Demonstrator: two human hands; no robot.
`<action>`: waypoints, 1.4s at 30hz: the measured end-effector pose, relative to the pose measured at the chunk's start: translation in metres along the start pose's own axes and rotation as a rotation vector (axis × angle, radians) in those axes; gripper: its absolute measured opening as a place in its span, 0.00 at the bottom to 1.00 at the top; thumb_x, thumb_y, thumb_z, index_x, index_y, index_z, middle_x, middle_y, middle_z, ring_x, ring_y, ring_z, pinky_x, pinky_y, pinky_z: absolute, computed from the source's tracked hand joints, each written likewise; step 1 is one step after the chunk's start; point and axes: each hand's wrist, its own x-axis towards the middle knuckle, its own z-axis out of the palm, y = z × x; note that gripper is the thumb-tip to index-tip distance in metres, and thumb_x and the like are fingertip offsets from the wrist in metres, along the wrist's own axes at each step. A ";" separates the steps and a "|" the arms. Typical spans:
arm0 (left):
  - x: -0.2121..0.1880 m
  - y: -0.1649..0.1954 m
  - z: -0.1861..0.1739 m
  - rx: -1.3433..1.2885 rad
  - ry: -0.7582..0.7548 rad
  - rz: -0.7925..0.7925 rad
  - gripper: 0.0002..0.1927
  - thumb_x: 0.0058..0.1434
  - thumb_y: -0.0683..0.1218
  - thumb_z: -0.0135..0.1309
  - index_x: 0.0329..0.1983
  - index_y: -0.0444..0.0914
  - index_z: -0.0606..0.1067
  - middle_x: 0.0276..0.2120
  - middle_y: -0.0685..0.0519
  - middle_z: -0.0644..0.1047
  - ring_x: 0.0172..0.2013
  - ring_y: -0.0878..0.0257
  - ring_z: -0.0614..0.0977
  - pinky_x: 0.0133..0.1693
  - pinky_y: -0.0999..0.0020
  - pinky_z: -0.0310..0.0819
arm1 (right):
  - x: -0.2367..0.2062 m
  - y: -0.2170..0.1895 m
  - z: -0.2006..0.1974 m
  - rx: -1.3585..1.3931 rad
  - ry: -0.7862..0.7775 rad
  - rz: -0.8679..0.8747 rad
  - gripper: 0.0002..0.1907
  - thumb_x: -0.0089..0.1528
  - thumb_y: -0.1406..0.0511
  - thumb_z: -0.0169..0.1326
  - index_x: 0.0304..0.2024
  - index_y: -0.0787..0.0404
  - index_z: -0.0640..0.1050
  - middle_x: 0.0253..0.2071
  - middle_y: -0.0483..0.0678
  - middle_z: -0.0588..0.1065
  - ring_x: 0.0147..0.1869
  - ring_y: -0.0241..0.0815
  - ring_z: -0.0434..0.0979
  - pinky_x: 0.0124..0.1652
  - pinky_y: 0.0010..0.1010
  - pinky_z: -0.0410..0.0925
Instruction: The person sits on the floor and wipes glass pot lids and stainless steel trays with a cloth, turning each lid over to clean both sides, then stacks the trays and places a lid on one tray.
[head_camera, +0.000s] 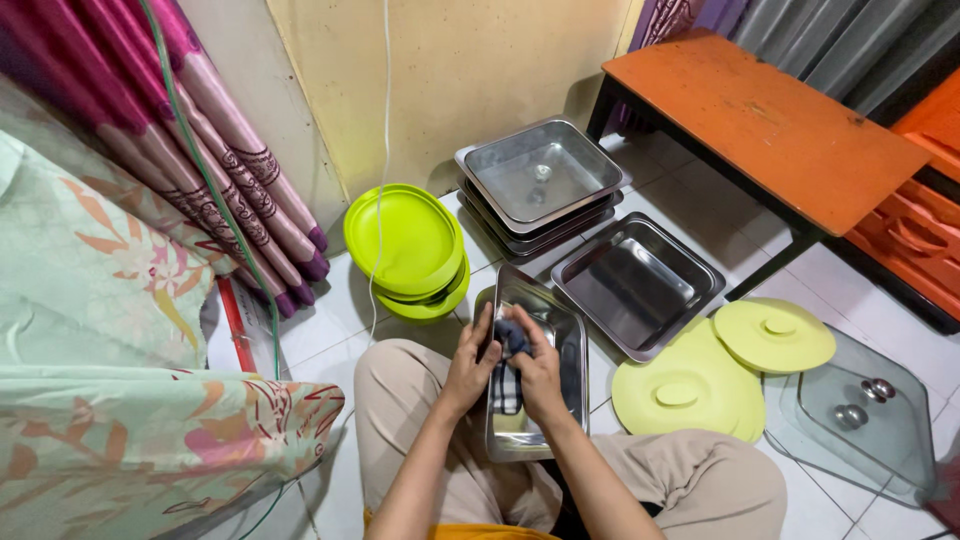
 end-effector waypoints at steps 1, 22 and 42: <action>-0.001 0.000 0.001 0.008 -0.003 -0.002 0.42 0.67 0.68 0.47 0.78 0.42 0.56 0.59 0.40 0.69 0.60 0.50 0.71 0.63 0.62 0.59 | 0.011 -0.003 0.000 0.059 -0.004 -0.015 0.39 0.52 0.80 0.42 0.68 0.64 0.64 0.68 0.56 0.70 0.66 0.42 0.72 0.59 0.26 0.66; 0.015 0.003 0.016 -0.043 0.089 -0.134 0.32 0.67 0.54 0.53 0.73 0.43 0.64 0.55 0.44 0.76 0.54 0.59 0.77 0.57 0.68 0.67 | -0.120 -0.018 0.006 -0.940 -0.254 -0.401 0.28 0.52 0.74 0.54 0.58 0.67 0.72 0.61 0.67 0.71 0.60 0.63 0.73 0.59 0.42 0.66; 0.019 -0.001 0.010 -0.165 0.074 -0.229 0.36 0.65 0.59 0.55 0.74 0.43 0.63 0.52 0.44 0.74 0.54 0.57 0.74 0.58 0.67 0.64 | -0.088 -0.018 0.016 -0.706 -0.119 -0.293 0.30 0.59 0.71 0.57 0.65 0.67 0.71 0.67 0.64 0.70 0.65 0.56 0.74 0.61 0.38 0.65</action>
